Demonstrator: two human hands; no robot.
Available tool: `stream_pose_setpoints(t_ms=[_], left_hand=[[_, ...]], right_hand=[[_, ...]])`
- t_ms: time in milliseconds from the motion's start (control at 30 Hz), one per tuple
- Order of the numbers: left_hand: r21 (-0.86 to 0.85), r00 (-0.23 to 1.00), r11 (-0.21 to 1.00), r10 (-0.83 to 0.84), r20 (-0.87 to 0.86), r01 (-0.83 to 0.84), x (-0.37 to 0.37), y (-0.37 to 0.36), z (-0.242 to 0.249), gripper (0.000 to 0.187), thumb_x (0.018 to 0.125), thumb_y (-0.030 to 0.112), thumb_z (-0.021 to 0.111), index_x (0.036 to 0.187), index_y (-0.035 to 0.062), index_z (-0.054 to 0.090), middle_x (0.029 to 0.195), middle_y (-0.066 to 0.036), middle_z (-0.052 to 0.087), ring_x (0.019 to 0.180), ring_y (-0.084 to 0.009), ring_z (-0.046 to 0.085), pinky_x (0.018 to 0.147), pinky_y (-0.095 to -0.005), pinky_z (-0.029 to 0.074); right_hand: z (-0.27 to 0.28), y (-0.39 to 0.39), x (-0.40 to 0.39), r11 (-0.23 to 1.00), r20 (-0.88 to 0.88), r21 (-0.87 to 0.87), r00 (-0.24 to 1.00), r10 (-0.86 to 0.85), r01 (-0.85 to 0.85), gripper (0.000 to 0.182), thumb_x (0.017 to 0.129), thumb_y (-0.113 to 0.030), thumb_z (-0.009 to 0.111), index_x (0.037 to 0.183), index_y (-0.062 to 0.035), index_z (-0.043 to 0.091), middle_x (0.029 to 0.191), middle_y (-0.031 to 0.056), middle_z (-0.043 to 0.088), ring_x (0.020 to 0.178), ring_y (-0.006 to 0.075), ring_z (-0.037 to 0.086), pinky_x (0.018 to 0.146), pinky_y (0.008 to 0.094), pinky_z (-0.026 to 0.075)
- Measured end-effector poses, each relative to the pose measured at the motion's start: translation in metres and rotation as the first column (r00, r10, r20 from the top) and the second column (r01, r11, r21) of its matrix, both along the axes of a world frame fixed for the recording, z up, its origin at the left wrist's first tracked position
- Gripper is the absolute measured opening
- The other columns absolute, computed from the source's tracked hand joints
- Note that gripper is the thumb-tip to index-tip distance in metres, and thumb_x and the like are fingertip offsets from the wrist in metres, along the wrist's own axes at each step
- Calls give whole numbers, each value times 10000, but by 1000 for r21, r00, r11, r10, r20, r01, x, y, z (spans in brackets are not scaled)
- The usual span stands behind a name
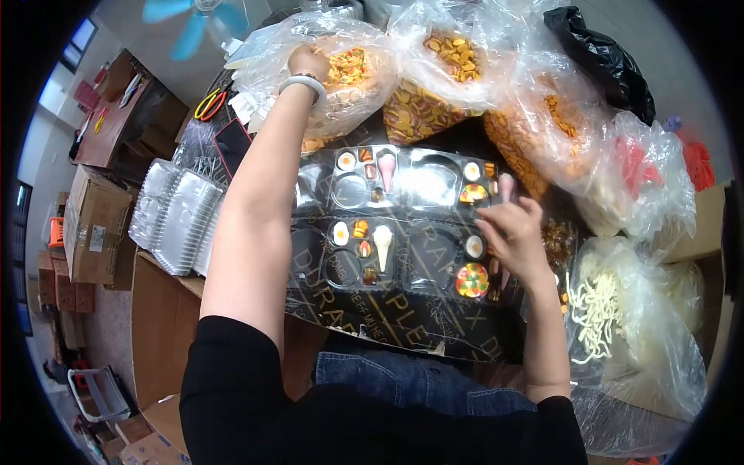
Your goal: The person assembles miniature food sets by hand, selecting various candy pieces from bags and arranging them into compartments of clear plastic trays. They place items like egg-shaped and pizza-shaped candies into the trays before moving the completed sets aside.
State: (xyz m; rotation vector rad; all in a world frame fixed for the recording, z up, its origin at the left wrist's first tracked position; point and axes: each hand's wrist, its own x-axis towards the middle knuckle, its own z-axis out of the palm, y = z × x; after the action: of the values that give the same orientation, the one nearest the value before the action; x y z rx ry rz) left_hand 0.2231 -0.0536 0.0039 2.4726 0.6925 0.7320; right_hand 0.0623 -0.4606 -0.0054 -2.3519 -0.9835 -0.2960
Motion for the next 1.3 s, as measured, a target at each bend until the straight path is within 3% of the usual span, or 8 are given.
stream_pose_setpoints(t_ms=[100,167,267,567,767,967,1067,1300], left_hand=[[-891,815,311,380,437,332,16,15,-9,194,782,11,530,941,-78,596,859,-218,611,774,-331,628,639,-427,531],[-815,747,170,331,577,554,-7,25,1,146,796,-29,510,928,-81,545,860,-209,555,696,-284,602,481,-324,507],[-542,801,-639,206,562,545,-34,29,18,178,810,-27,471,976,-77,434,863,-168,482,667,-179,538,395,-157,396],[-260,868,-921,138,477,290,-146,-131,-10,136,868,5,417,969,-86,430,875,-142,467,700,-155,499,459,-179,441],[-182,849,-961,83,522,206,-170,-204,-36,182,905,79,430,950,-85,493,870,-163,530,707,-187,545,552,-219,457],[-457,892,-808,175,417,372,-177,-240,-40,175,902,46,475,1048,-44,513,938,-155,558,826,-237,571,739,-321,517],[-531,895,-755,161,417,383,-189,-235,-35,247,879,40,519,1110,-41,482,966,-168,558,905,-283,575,845,-413,509],[-822,878,-472,-180,443,318,-168,-217,-56,186,814,63,659,932,-28,548,794,-64,563,664,-97,543,489,-171,464]], right_hand=[[4,-1,-3,1000,6,6,1000,2,-2,115,782,-125,675,886,-84,652,782,24,627,785,180,588,897,384,308],[7,-1,-6,1000,2,6,1000,4,-4,114,783,-126,674,888,-85,651,785,23,629,784,179,589,898,382,307],[9,5,-10,998,20,46,999,35,-36,114,785,-126,671,890,-85,651,790,23,632,782,180,590,889,365,318],[9,43,-15,914,-196,405,979,57,28,218,834,-175,637,1008,-43,648,796,58,646,722,133,610,987,378,165],[19,43,-28,826,-256,563,946,198,-21,405,763,-58,685,1157,-80,592,928,51,619,713,144,605,757,315,444],[-4,31,-27,895,48,441,997,53,-69,176,790,-36,666,965,-19,654,807,66,628,707,130,598,649,237,493],[-1,23,-32,650,-691,647,667,278,399,131,851,-70,640,932,33,641,827,43,653,695,71,585,646,206,490],[-27,-5,-1,711,-595,593,801,68,379,78,786,-42,683,855,-8,671,790,48,668,700,106,625,635,238,489]])
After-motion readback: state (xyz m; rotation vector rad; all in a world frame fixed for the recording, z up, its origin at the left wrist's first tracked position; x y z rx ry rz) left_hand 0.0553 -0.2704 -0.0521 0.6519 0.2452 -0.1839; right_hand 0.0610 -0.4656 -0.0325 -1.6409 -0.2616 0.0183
